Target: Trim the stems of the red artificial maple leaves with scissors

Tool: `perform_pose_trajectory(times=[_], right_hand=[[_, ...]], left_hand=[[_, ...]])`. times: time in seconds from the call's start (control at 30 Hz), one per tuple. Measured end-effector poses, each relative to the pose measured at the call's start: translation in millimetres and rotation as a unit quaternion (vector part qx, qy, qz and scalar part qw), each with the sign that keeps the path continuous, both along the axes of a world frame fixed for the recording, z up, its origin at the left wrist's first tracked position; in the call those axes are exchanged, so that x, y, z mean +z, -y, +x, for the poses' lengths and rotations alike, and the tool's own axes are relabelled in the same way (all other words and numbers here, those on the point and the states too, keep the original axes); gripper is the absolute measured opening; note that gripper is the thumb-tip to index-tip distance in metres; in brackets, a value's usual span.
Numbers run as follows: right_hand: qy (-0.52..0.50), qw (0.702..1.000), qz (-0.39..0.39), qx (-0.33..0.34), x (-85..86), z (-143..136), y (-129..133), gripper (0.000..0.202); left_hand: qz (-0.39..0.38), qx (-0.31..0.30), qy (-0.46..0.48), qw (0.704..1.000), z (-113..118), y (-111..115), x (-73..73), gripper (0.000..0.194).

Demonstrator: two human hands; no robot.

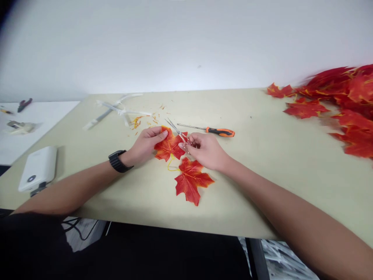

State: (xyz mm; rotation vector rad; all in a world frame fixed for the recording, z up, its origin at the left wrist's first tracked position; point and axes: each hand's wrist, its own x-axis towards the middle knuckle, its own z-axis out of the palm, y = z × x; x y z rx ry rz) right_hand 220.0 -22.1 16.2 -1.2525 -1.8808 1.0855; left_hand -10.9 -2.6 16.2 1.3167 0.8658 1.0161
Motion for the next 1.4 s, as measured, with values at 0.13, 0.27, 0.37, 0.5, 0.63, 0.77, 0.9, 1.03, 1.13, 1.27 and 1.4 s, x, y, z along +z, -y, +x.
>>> perform_pose_trajectory(times=[0.13, 0.27, 0.37, 0.5, 0.63, 0.77, 0.9, 1.03, 1.13, 1.27, 1.4], right_hand=[[0.001, 1.000, -0.020, 0.004, -1.5, 1.0, -0.3, 0.044], [-0.015, 0.999, -0.046, 0.024, -2.3, 2.2, -0.6, 0.042], [-0.013, 0.998, -0.057, 0.027, -1.4, 2.3, 0.0, 0.044], [-0.015, 0.997, -0.064, 0.034, -0.1, 0.6, 1.9, 0.046], [-0.021, 0.997, -0.068, 0.041, -0.1, -1.5, 4.2, 0.047], [-0.023, 0.997, -0.067, 0.040, 0.7, -2.8, 5.6, 0.046], [-0.016, 0.997, -0.060, 0.044, 2.6, -3.2, 6.8, 0.043], [-0.007, 0.997, -0.066, 0.047, 3.3, -3.7, 8.1, 0.038], [-0.002, 0.996, -0.070, 0.046, 3.0, -4.4, 8.4, 0.038], [-0.006, 0.997, -0.070, 0.044, 2.8, -5.3, 8.5, 0.039], [-0.016, 0.997, -0.065, 0.047, 2.5, -5.3, 8.7, 0.041]], left_hand=[[-0.031, -0.013, -0.019, 0.999, -4.9, -3.4, 3.6, 0.033], [-0.047, -0.012, -0.022, 0.999, -6.5, -5.2, 4.8, 0.029], [-0.057, -0.005, -0.011, 0.998, -6.2, -5.6, 4.2, 0.026], [-0.046, 0.005, -0.003, 0.999, -6.0, -5.6, 3.5, 0.027], [-0.034, 0.011, -0.025, 0.999, -6.2, -4.9, 3.2, 0.024], [-0.028, 0.008, -0.038, 0.999, -6.4, -4.7, 1.7, 0.021], [-0.017, 0.003, -0.042, 0.999, -6.3, -4.6, 0.0, 0.019], [-0.004, -0.003, -0.054, 0.999, -5.6, -4.1, -1.4, 0.018], [-0.001, -0.004, -0.064, 0.998, -5.1, -3.4, -2.3, 0.017], [0.001, -0.006, -0.063, 0.998, -5.2, -2.5, -2.7, 0.017], [-0.002, -0.007, -0.053, 0.999, -5.0, -1.5, -1.7, 0.017]])
